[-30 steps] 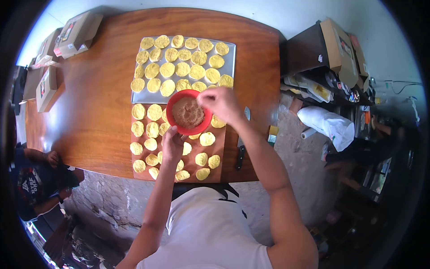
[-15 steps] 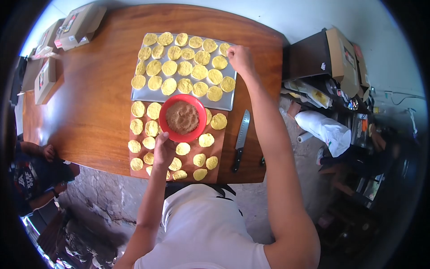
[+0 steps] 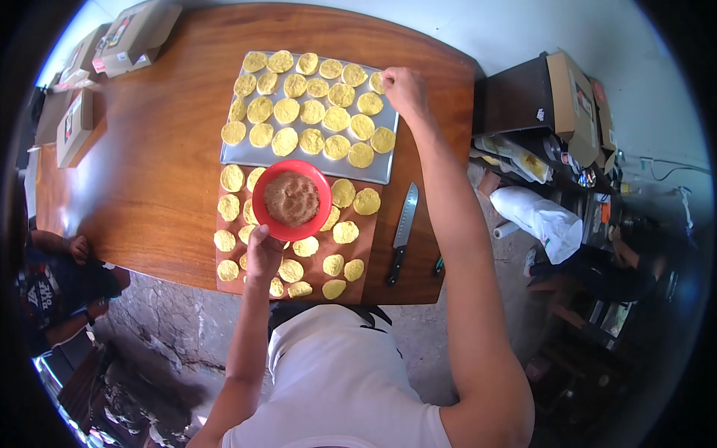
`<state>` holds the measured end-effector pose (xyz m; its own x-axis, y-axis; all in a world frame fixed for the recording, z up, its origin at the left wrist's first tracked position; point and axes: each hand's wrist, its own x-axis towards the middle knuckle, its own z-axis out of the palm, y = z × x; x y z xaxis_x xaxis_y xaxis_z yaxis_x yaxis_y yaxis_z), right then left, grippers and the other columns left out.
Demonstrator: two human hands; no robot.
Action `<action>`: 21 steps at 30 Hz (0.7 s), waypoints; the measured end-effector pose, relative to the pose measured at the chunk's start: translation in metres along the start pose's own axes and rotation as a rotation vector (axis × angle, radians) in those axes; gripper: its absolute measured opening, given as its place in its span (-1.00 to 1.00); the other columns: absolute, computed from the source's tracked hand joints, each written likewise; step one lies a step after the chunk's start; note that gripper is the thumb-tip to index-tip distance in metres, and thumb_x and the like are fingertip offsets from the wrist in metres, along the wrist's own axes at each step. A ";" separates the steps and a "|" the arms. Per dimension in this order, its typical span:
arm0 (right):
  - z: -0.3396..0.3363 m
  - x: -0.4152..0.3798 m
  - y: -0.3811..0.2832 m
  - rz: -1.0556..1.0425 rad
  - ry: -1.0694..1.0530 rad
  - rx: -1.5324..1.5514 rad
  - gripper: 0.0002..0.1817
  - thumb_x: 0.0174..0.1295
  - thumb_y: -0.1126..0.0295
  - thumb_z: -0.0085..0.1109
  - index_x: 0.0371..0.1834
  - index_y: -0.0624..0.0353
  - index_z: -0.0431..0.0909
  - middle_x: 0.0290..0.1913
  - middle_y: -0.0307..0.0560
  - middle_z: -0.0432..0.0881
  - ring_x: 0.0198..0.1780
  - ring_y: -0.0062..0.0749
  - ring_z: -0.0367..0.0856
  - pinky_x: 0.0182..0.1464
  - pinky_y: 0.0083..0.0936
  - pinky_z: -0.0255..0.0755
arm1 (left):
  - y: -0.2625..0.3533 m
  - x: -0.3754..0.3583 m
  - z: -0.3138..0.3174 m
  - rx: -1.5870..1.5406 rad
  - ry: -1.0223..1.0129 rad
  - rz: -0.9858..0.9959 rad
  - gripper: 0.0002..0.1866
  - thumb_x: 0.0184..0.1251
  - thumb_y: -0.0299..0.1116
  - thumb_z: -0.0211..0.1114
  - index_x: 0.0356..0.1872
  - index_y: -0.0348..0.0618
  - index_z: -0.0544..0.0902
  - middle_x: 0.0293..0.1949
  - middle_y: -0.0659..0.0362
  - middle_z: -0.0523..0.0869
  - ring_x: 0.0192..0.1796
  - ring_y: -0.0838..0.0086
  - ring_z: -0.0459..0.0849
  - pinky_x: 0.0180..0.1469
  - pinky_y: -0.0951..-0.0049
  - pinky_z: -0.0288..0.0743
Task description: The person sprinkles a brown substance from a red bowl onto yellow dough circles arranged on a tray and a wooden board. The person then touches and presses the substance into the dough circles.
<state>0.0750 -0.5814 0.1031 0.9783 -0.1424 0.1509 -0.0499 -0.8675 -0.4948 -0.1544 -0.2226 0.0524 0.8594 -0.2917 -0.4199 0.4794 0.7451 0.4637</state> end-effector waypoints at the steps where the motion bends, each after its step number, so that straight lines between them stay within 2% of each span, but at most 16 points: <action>1: -0.001 -0.001 -0.003 -0.001 -0.001 0.000 -0.86 0.15 0.42 0.19 -0.28 0.12 0.72 -0.33 0.09 0.71 -0.26 -0.04 0.72 -0.15 -0.27 0.57 | 0.000 0.000 -0.008 -0.001 0.001 0.001 -0.60 0.36 -0.25 0.21 0.07 -0.36 0.51 0.04 0.05 0.67 0.08 0.37 0.66 0.25 0.29 0.49; 3: -0.004 -0.005 -0.008 0.019 -0.047 0.003 -0.86 0.15 0.42 0.20 -0.28 0.12 0.72 -0.33 0.09 0.71 -0.26 -0.05 0.73 -0.16 -0.28 0.56 | -0.004 0.000 -0.026 0.006 0.020 0.009 -0.62 0.36 -0.26 0.22 0.04 -0.36 0.53 0.01 0.06 0.68 0.04 0.39 0.67 0.21 0.31 0.51; 10: -0.003 -0.018 -0.009 0.067 -0.070 0.004 -0.88 0.14 0.40 0.22 -0.33 0.13 0.72 -0.36 0.08 0.71 -0.29 -0.06 0.73 -0.20 -0.31 0.57 | 0.006 -0.007 -0.025 -0.004 0.052 0.029 -0.65 0.37 -0.29 0.20 0.03 -0.36 0.53 -0.03 0.06 0.70 0.00 0.37 0.68 0.17 0.30 0.53; 12: -0.004 -0.023 -0.008 0.095 -0.076 0.019 -0.90 0.13 0.42 0.21 -0.36 0.13 0.72 -0.38 0.09 0.70 -0.33 -0.06 0.72 -0.24 -0.32 0.56 | 0.002 -0.006 -0.043 0.018 0.033 0.036 -0.52 0.36 -0.27 0.20 0.20 -0.37 0.48 0.16 -0.01 0.63 0.17 0.30 0.65 0.28 0.23 0.52; 18: -0.002 -0.023 0.005 0.011 -0.022 0.038 -0.89 0.10 0.48 0.17 -0.39 0.16 0.69 -0.43 0.11 0.67 -0.39 -0.07 0.70 -0.29 -0.31 0.52 | 0.011 -0.007 -0.031 0.052 0.027 0.044 -0.49 0.37 -0.27 0.17 0.26 -0.35 0.42 0.19 0.00 0.61 0.21 0.29 0.62 0.30 0.23 0.49; 21: -0.003 -0.021 0.011 0.064 -0.029 0.028 -0.89 0.11 0.49 0.16 -0.38 0.19 0.69 -0.42 0.12 0.67 -0.37 -0.06 0.70 -0.29 -0.31 0.52 | 0.011 -0.007 -0.029 0.039 0.029 0.047 -0.49 0.37 -0.27 0.17 0.27 -0.34 0.42 0.20 0.00 0.60 0.22 0.28 0.61 0.30 0.22 0.48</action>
<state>0.0530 -0.5889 0.0971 0.9786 -0.1832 0.0933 -0.1077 -0.8434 -0.5263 -0.1606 -0.1948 0.0374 0.8760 -0.2391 -0.4190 0.4457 0.7333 0.5135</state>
